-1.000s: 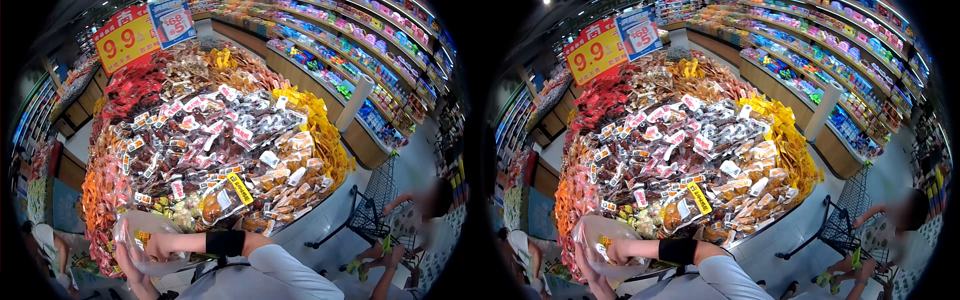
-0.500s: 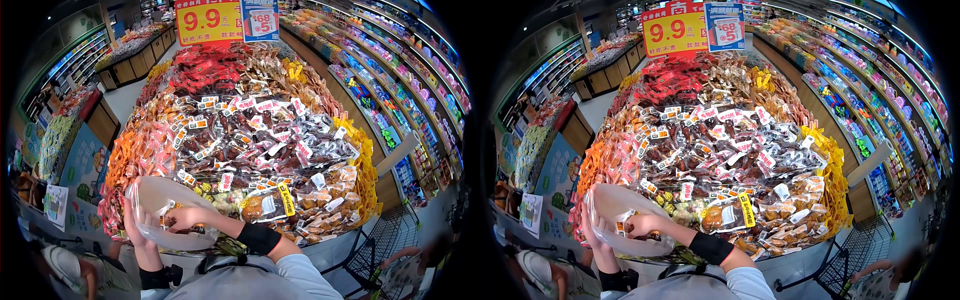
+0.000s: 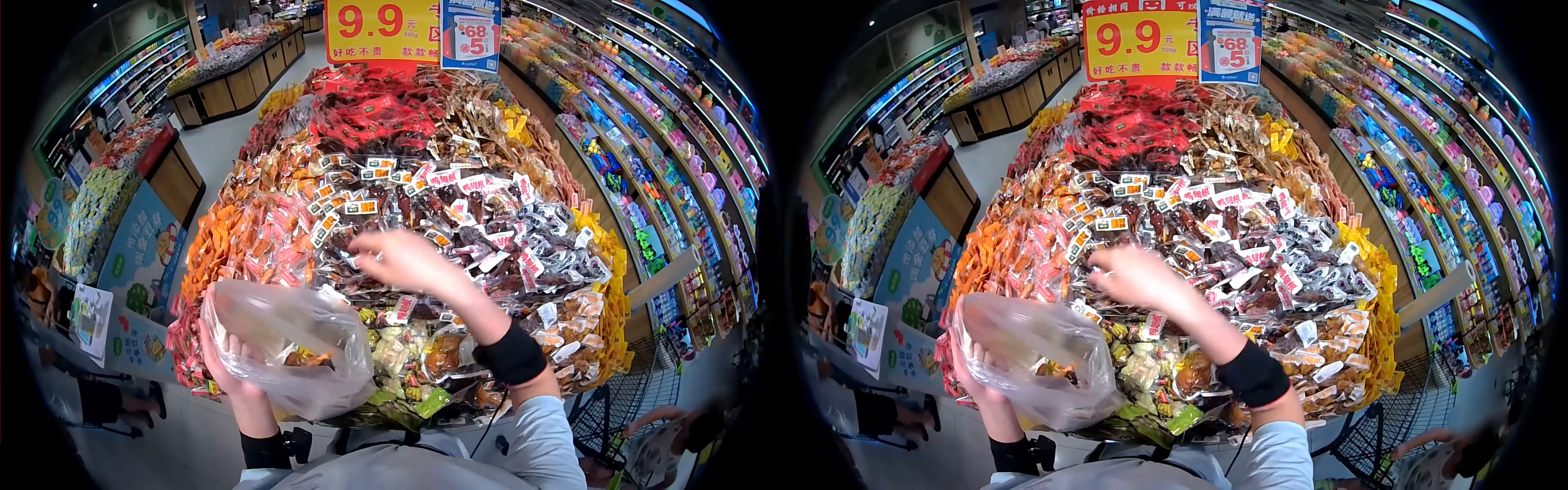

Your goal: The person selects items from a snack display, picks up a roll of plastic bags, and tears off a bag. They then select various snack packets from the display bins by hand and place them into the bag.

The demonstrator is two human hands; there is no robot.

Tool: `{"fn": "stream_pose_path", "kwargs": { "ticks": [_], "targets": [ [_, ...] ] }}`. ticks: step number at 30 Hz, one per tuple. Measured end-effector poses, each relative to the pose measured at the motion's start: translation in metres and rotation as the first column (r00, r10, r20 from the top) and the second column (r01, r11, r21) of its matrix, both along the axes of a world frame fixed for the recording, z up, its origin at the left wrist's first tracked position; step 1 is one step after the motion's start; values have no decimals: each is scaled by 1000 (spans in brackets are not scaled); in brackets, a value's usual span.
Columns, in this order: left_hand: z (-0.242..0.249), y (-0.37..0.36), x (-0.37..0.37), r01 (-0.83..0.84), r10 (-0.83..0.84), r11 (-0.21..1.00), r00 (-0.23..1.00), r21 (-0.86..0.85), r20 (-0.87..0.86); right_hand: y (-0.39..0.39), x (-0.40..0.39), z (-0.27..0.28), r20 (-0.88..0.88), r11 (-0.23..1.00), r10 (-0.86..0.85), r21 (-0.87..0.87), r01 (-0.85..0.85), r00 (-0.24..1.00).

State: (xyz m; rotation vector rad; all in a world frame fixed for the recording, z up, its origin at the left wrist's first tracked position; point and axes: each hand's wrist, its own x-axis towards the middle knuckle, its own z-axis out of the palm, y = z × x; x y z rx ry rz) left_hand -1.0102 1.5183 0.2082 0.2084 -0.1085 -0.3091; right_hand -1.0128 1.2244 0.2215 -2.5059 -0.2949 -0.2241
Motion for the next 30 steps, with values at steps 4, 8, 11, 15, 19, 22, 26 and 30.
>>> {"fn": "stream_pose_path", "kwargs": {
  "ticks": [4,8,11,15,19,22,26,30],
  "targets": [
    [-12,4,4,65,-67,997,997,34,49,-109,86,-18,250,885,-449,-11,466,858],
    [-10,14,-2,82,-86,995,992,47,89,-148,141,-45,430,711,-529,-246,659,731],
    [-19,26,-6,122,-135,989,975,82,177,-170,174,-69,582,608,-496,-296,736,644],
    [-20,36,-15,99,-124,982,981,160,150,-183,175,-72,614,612,-401,-373,698,680],
    [-24,40,-13,84,-132,967,973,242,187,-198,178,-63,702,755,-343,-190,628,624],
    [-19,38,-13,65,-96,972,987,226,129,-191,162,-26,706,783,-500,123,609,501],
    [-24,47,5,42,-52,994,994,105,97,-155,97,31,724,912,-408,292,289,556],
    [-28,49,18,42,-40,998,998,-38,46,-105,48,38,628,829,-477,553,78,615]
  ]
}}
